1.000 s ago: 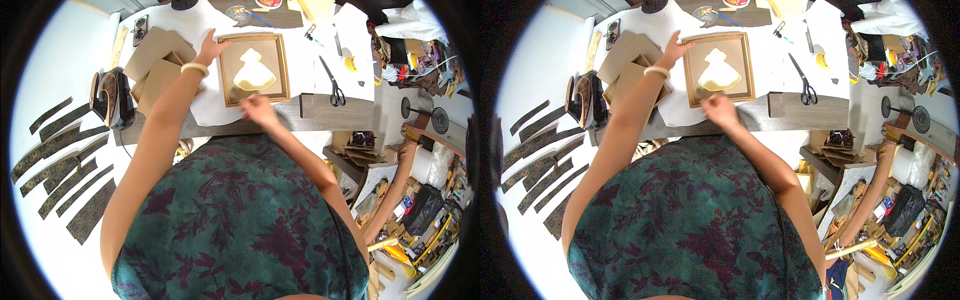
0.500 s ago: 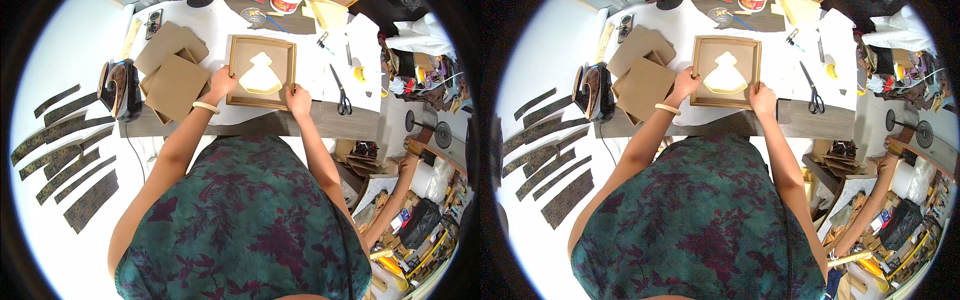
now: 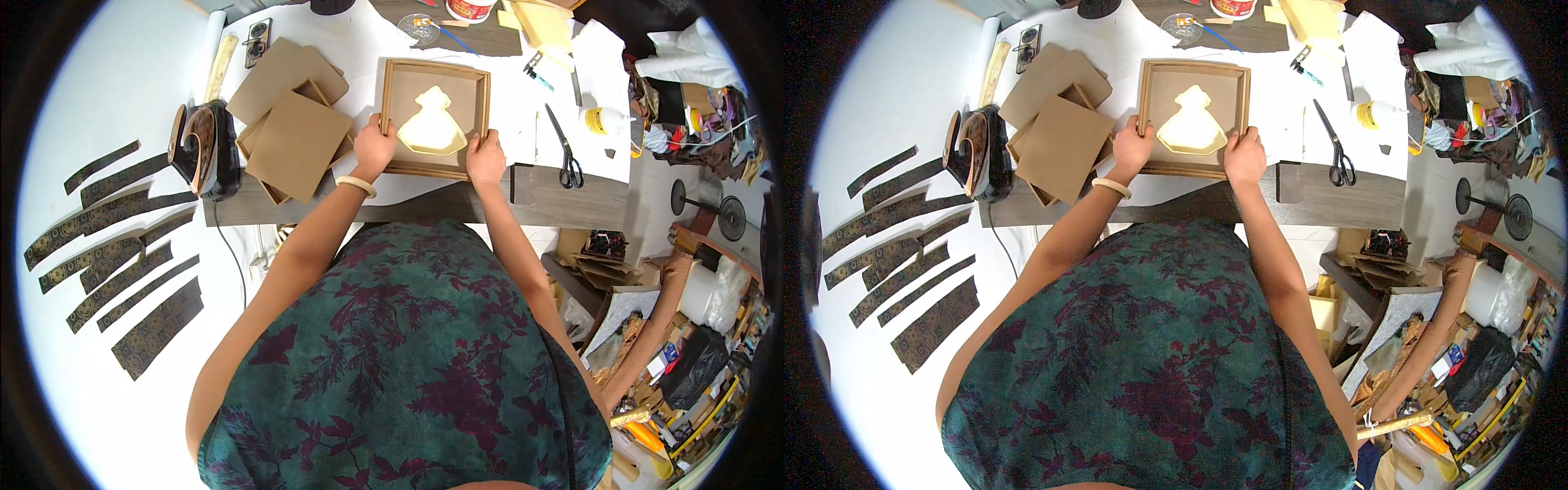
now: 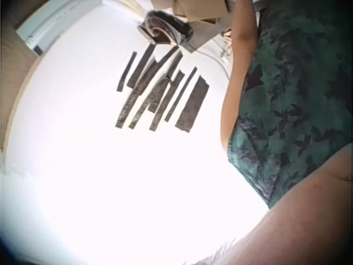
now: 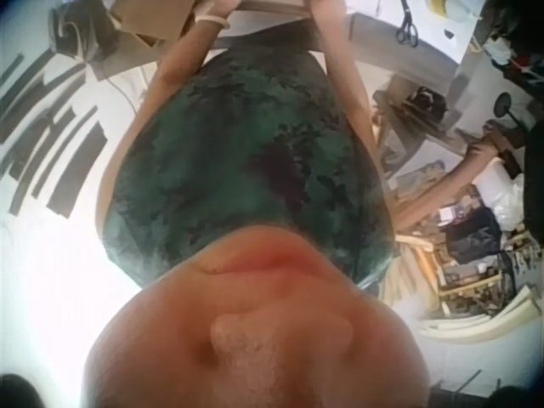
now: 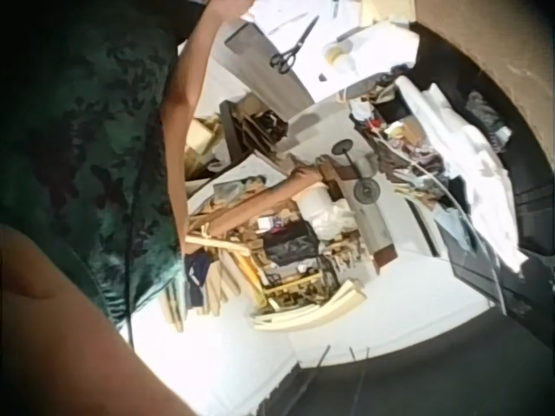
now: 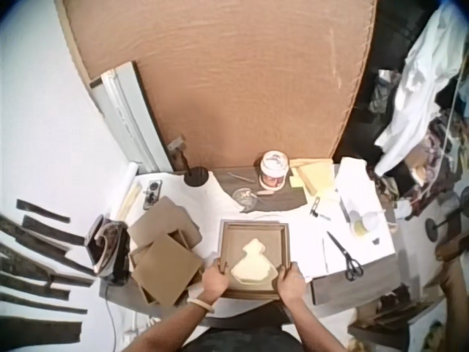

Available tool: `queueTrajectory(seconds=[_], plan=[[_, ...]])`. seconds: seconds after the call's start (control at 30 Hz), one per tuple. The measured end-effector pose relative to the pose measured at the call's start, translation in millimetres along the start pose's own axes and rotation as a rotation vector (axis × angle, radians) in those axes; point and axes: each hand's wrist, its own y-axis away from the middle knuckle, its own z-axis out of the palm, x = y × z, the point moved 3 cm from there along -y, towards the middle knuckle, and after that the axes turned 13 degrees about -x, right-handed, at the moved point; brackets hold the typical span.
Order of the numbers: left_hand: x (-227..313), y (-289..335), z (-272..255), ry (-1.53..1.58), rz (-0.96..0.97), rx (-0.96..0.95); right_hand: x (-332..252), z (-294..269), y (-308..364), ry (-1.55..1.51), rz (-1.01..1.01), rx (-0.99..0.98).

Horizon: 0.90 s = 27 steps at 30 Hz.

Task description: The person assembles a small cardboard box by applying glue to a foam insert and attaching it to the box base. They then sand the edges of the box and wipe it with a cloth. Finally, they handle a rolled decorative fabric.

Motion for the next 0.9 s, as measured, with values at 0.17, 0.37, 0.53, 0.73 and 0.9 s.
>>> queueTrajectory(seconds=[0.17,0.37,0.53,0.73,0.9], plan=[[0.3,1.7,-3.0,-0.032,0.014,0.045,-2.6,0.2,-0.1,-0.032,-0.006,0.031],[12.3,12.4,-14.8,-0.224,0.285,0.264,-6.7,-16.1,3.3,0.156,-0.05,0.039],[10.3,-2.4,-23.5,-0.273,0.266,0.048,-7.8,-30.8,-9.5,0.266,-0.11,-0.055],[14.4,3.4,-39.8,-0.106,0.296,0.037,-12.6,-51.1,-5.6,0.123,-0.169,-0.041],[33.1,15.1,-65.0,-0.024,0.328,0.076,-29.7,-80.3,5.0,0.016,-0.217,0.062]])
